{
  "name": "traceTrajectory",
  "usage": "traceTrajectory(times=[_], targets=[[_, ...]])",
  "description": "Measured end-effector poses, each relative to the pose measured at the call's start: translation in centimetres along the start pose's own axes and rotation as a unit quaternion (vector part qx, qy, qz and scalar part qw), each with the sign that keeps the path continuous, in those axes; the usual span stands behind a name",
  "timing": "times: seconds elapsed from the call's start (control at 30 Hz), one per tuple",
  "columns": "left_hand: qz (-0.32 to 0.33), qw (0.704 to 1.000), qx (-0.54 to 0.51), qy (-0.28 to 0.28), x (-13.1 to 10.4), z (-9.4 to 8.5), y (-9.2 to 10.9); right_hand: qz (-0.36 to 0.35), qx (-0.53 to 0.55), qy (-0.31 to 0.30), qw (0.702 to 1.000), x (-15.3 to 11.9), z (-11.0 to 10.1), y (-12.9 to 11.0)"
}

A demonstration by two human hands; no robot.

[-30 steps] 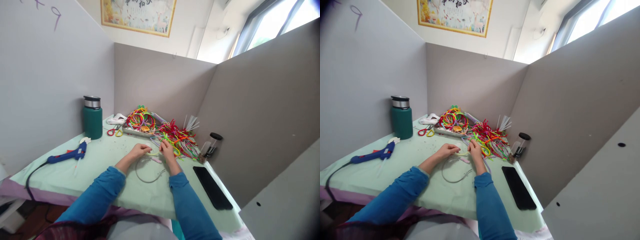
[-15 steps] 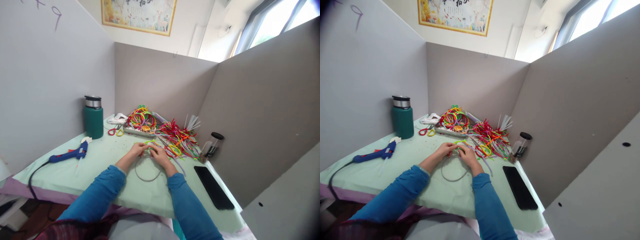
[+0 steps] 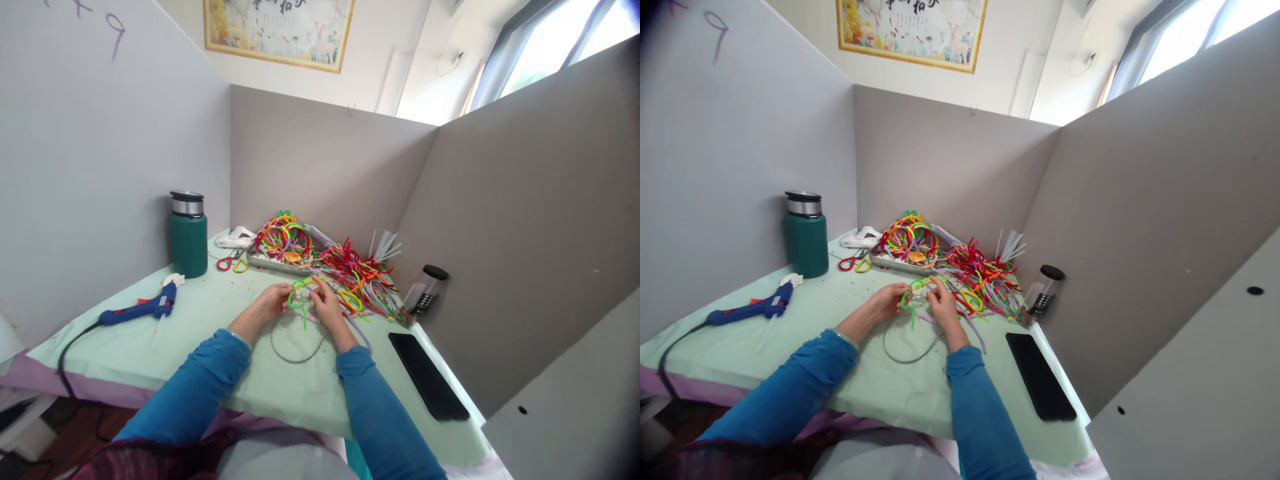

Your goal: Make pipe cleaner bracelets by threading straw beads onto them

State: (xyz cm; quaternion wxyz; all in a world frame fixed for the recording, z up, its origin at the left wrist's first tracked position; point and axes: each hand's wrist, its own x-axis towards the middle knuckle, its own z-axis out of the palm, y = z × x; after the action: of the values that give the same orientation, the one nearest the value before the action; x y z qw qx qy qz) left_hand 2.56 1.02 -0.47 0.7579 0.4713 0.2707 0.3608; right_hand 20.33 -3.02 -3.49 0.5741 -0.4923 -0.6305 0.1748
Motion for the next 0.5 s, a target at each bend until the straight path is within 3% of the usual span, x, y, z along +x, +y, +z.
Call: traceTrajectory(times=[0.13,0.2,0.5], targets=[[-0.027,0.997,0.025,-0.073,-0.2,-0.2,-0.2,-0.004,-0.043,-0.039,0.998,-0.2,0.2,0.0],[-0.038,0.994,0.032,-0.098,-0.2,-0.3,-0.3,0.0,-0.097,-0.03,0.995,-0.3,0.1,0.0],[0.0,0.996,-0.008,-0.088,-0.2,-0.4,0.1,0.031,-0.271,0.156,0.949,0.4,-1.2,0.9]])
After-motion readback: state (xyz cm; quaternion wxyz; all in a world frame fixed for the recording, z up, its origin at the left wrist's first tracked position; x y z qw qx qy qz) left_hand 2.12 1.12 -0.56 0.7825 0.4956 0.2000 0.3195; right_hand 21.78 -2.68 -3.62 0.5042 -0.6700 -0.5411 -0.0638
